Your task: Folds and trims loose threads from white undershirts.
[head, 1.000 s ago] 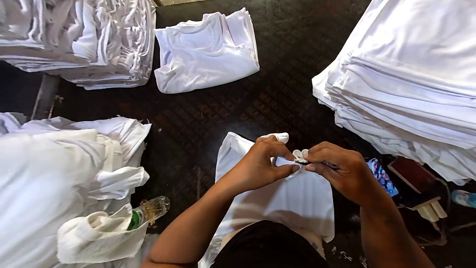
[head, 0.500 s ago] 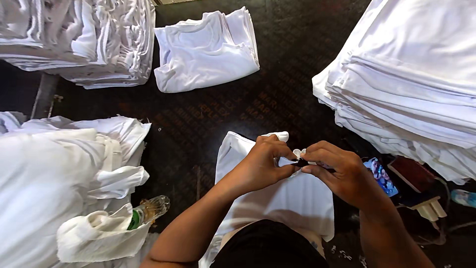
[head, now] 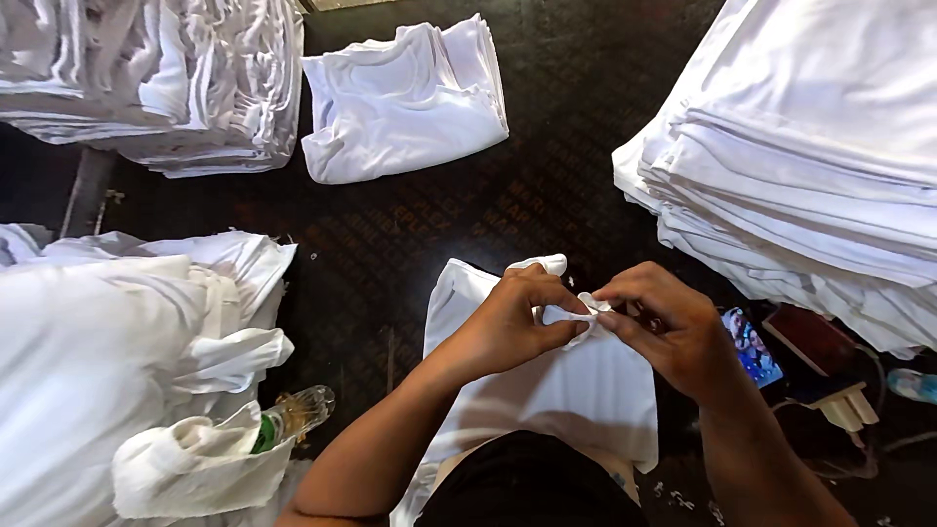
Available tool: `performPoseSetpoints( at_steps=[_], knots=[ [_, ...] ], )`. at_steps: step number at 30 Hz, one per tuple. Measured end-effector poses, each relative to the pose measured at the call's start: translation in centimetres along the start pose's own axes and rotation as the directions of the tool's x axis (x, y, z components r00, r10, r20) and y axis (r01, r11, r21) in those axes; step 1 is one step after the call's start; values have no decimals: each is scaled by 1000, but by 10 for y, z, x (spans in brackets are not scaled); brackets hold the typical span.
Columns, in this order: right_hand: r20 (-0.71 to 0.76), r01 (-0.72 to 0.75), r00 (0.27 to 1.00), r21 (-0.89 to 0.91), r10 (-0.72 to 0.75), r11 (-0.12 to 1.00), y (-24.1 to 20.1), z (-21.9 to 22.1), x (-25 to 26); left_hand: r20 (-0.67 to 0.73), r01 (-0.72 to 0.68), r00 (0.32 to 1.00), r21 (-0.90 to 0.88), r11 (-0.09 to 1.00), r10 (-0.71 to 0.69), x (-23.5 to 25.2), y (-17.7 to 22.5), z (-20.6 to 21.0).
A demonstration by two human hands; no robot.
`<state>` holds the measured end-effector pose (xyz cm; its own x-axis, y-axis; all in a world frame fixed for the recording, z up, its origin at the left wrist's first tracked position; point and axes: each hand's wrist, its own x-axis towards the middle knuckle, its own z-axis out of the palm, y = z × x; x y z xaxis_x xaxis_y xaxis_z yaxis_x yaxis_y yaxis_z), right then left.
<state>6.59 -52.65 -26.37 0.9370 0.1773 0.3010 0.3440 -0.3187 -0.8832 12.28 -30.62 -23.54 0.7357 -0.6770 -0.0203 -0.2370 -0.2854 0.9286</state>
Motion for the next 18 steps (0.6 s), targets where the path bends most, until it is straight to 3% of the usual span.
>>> performPoseSetpoints(
  at_steps=[3, 7, 11, 13, 16, 18],
  knots=[
    [-4, 100, 995, -109, -101, 989, 1, 3, 1, -2, 14, 1000, 2, 1000, -14, 0, -1, 1],
    [-154, 76, 983, -125, -95, 989, -2, -5, 1, -12, 24, 1000, -25, 999, -24, -2, -2, 1],
    [-11, 139, 989, -254, -147, 957, -6, 5, 1, -24, 29, 999, -13, 999, -29, 0, 0, 3],
    [-34, 179, 979, -316, -199, 932, -4, 8, 1, -27, 38, 999, -4, 999, -38, 0, 1, 4],
    [-167, 135, 970, -245, -179, 960, -4, 0, 1, -27, 48, 998, -32, 998, -49, -1, -1, 3],
    [-156, 131, 974, -208, -165, 969, -6, 0, 0, -36, 47, 998, -44, 998, -49, -1, -1, 2]
  ],
)
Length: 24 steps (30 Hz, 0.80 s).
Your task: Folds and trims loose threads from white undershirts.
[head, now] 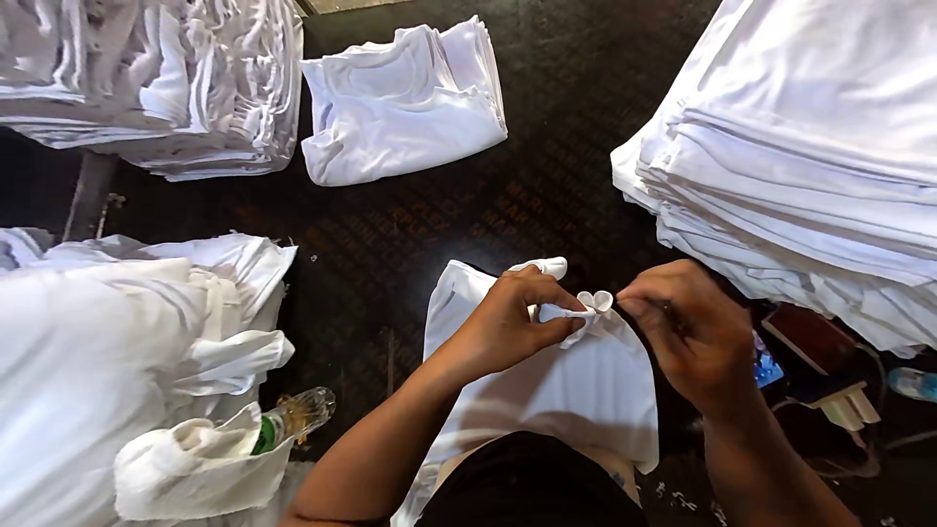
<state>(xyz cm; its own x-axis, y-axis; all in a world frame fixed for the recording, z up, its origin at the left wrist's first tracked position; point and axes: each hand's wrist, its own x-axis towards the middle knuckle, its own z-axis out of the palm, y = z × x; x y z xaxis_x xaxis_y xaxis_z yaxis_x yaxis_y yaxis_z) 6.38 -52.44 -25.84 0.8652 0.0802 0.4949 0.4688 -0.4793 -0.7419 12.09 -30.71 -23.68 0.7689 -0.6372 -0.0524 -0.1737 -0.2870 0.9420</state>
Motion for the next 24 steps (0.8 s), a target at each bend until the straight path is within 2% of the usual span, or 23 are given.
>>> performPoseSetpoints(
  at_steps=[3, 5, 8, 10, 13, 18, 22, 24],
  knots=[
    [126, 59, 991, -99, -46, 993, -1, 10, -2, -2, 4, 1000, 32, 999, -4, 1, 2, 2],
    [75, 82, 995, -122, -73, 989, 1, 9, -2, 6, -3, 1000, 48, 999, 3, 2, 2, 3],
    [-35, 23, 999, -46, -25, 999, 1, -2, 1, 8, -9, 1000, 36, 999, 8, 1, 0, 2],
    [24, 38, 999, -50, -37, 998, -3, 1, 1, 4, -8, 1000, 48, 999, 8, 1, 1, 3],
    [159, 113, 983, -156, -88, 981, -5, 12, 1, 5, 7, 1000, 107, 994, -8, 2, 5, 5],
    [-9, 72, 997, -110, -73, 991, -6, 2, 3, -14, 39, 999, 100, 994, -37, 1, 7, 4],
    [158, 132, 982, -174, -105, 976, -10, 14, 3, -11, 29, 1000, 136, 990, -28, 3, 9, 6],
    [171, 171, 975, -175, -141, 970, -8, 17, 5, -8, 13, 1000, 160, 987, -12, 4, 8, 9]
  ],
)
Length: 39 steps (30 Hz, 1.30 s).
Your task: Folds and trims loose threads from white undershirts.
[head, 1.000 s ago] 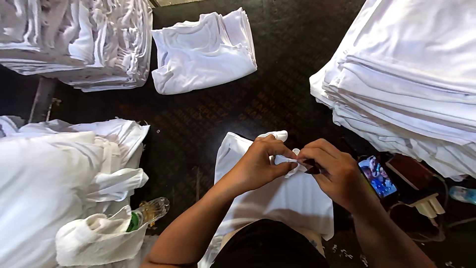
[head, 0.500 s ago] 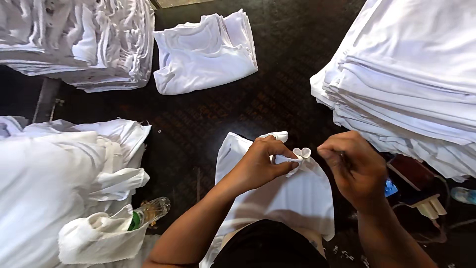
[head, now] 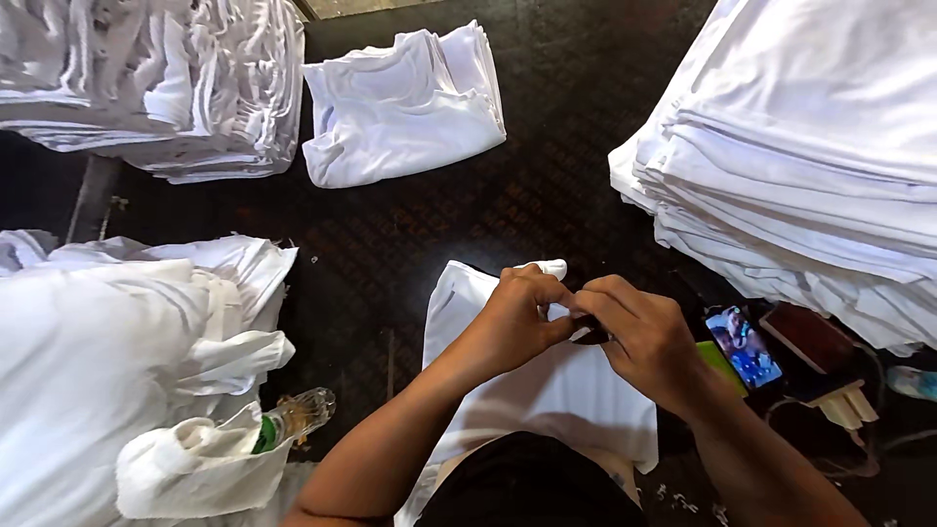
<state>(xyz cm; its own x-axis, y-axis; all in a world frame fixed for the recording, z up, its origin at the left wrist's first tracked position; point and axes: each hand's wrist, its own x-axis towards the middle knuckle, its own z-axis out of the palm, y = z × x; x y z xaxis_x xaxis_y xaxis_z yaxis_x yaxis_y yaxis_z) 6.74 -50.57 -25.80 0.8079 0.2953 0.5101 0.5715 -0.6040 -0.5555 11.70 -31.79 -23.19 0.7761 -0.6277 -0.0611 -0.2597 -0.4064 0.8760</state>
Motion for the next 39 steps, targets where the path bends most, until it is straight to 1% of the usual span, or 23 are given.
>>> performPoseSetpoints(
  at_steps=[1, 3, 5, 6, 9, 10, 12, 13, 15, 16, 18, 21, 22, 24, 26, 27, 29, 31, 32, 34, 36, 37, 39],
  knots=[
    [-37, -5, 999, 28, 7, 1000, 1, -2, 0, 2, -4, 1000, 0, 1000, 4, 0, -1, 1],
    [-135, -57, 988, 127, 74, 990, 2, -11, 2, 2, -3, 1000, -15, 1000, 3, -1, -2, 1],
    [-166, -82, 980, 185, 113, 979, 2, -18, 3, -7, 1, 1000, -20, 1000, -1, -1, -1, 0],
    [-144, -74, 985, 169, 98, 983, 2, -17, 2, -12, 3, 1000, -21, 1000, -3, -1, -1, -1],
    [20, -21, 1000, 20, 21, 1000, 0, -6, 3, -15, 3, 1000, -14, 1000, -4, 0, 1, -2],
    [20, -4, 1000, -8, 4, 1000, 1, -3, 3, -17, 0, 1000, -20, 1000, 0, 1, 1, -1],
    [-63, -18, 998, 13, 18, 1000, 5, -1, 1, -7, -3, 1000, -49, 999, 3, 0, 1, -1],
    [-116, -55, 991, 61, 62, 997, 6, -4, 1, -4, -11, 1000, -78, 997, 11, -1, 0, -1],
    [-177, -127, 971, 177, 159, 976, 8, -14, 1, -8, -24, 1000, -153, 988, 23, -2, -3, -3],
    [-178, -143, 967, 219, 183, 965, 10, -18, 0, -11, -27, 1000, -194, 981, 26, -2, -5, -4],
    [-116, -156, 975, 254, 190, 955, 13, -21, -3, -11, -23, 1000, -266, 964, 20, -3, -6, -6],
    [-30, -125, 991, 183, 133, 975, 11, -16, -6, 4, 1, 1000, -312, 950, 1, -2, -3, -8],
    [-31, -106, 993, 145, 112, 984, 11, -13, -7, 8, 5, 1000, -313, 950, -3, -2, -2, -8],
    [-88, -88, 991, 115, 99, 989, 11, -12, -7, 15, 3, 1000, -315, 949, 2, -2, -3, -7],
    [-146, -108, 981, 159, 131, 981, 12, -17, -7, 21, 0, 1000, -317, 948, 7, -2, -3, -7],
    [-149, -118, 978, 179, 146, 977, 12, -20, -6, 20, 0, 1000, -319, 948, 7, -3, -4, -7],
    [-106, -114, 985, 170, 133, 979, 10, -20, -6, 14, -3, 1000, -310, 951, 8, -3, -3, -7],
    [-35, -83, 996, 97, 87, 992, 7, -16, -5, 6, -12, 1000, -286, 958, 14, -2, -3, -7],
    [-32, -65, 997, 77, 68, 995, 7, -14, -5, 5, -16, 1000, -276, 961, 18, -2, -3, -6],
    [-121, -71, 989, 94, 82, 993, 10, -14, -6, 11, -19, 1000, -283, 959, 23, -1, -3, -6],
    [-199, -112, 970, 157, 143, 981, 10, -21, -5, 12, -18, 1000, -294, 956, 22, -2, -4, -7],
    [-206, -124, 965, 175, 159, 977, 10, -23, -5, 12, -13, 1000, -297, 955, 18, -2, -4, -7],
    [-132, -119, 981, 156, 140, 981, 8, -21, -5, 10, -6, 1000, -289, 957, 9, -2, -3, -7]
  ],
)
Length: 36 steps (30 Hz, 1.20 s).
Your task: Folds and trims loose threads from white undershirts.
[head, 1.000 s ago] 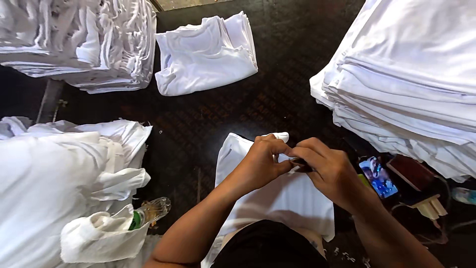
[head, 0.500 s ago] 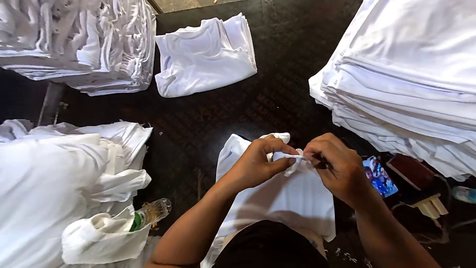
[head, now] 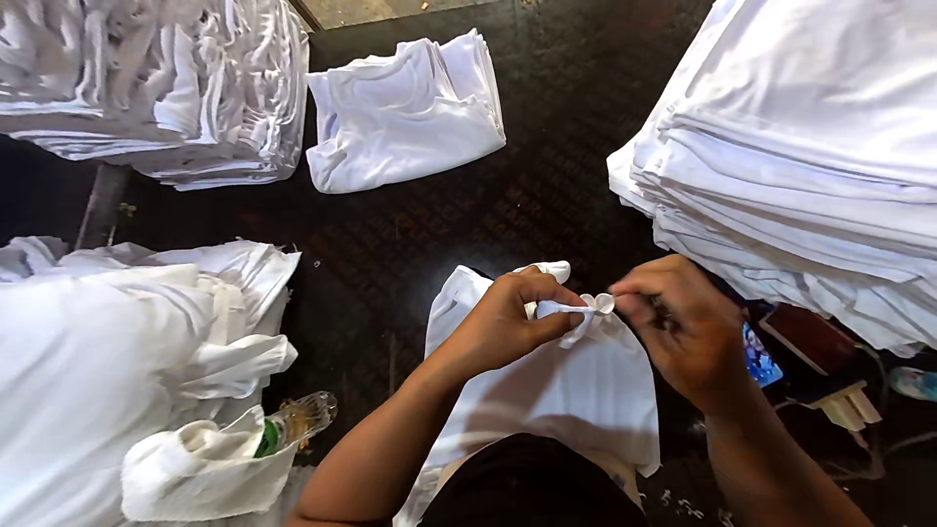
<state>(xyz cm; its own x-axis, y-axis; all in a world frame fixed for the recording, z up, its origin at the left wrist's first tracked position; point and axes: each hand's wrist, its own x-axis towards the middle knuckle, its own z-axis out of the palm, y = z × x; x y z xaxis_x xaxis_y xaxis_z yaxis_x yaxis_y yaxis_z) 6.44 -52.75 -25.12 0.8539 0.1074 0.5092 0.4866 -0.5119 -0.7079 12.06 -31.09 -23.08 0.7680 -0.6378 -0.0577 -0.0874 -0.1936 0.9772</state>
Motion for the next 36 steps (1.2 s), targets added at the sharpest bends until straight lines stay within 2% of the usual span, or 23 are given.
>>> performPoseSetpoints(
  at_steps=[2, 3, 6, 8, 11, 12, 17, 24, 29, 36],
  knots=[
    [109, 33, 994, -55, -27, 998, -2, 6, 0, -1, -3, 1000, 25, 1000, 3, 0, 1, 2],
    [113, 38, 993, -63, -31, 997, -2, 8, 0, 0, -7, 1000, 41, 999, 7, 1, 1, 2],
    [0, -45, 999, 33, 45, 998, 1, 4, 1, 1, -8, 1000, 23, 1000, 8, 1, 2, 2],
    [3, -124, 992, 106, 124, 987, 4, -4, 1, -6, -1, 1000, -10, 1000, 1, 0, 2, 1],
    [210, -264, 949, 125, 235, 956, 10, -16, -4, -14, 7, 1000, -37, 999, -8, 0, 3, -1],
    [251, -270, 939, 114, 235, 956, 12, -18, -6, -15, 11, 1000, -42, 999, -12, 0, 3, -1],
    [240, -174, 961, 134, 138, 976, 16, -20, -9, 1, 8, 1000, -24, 1000, -8, 0, 3, -1],
    [226, -123, 970, 125, 92, 985, 14, -15, -5, 21, -2, 1000, 7, 1000, 2, 1, 3, 1],
    [201, -99, 976, 51, 87, 994, 10, -14, -6, 22, -4, 1000, 17, 1000, 3, 0, 4, 1],
    [150, -38, 988, -29, 41, 999, 3, -13, -3, 11, -21, 1000, 152, 988, 19, 0, 7, 4]
  ],
)
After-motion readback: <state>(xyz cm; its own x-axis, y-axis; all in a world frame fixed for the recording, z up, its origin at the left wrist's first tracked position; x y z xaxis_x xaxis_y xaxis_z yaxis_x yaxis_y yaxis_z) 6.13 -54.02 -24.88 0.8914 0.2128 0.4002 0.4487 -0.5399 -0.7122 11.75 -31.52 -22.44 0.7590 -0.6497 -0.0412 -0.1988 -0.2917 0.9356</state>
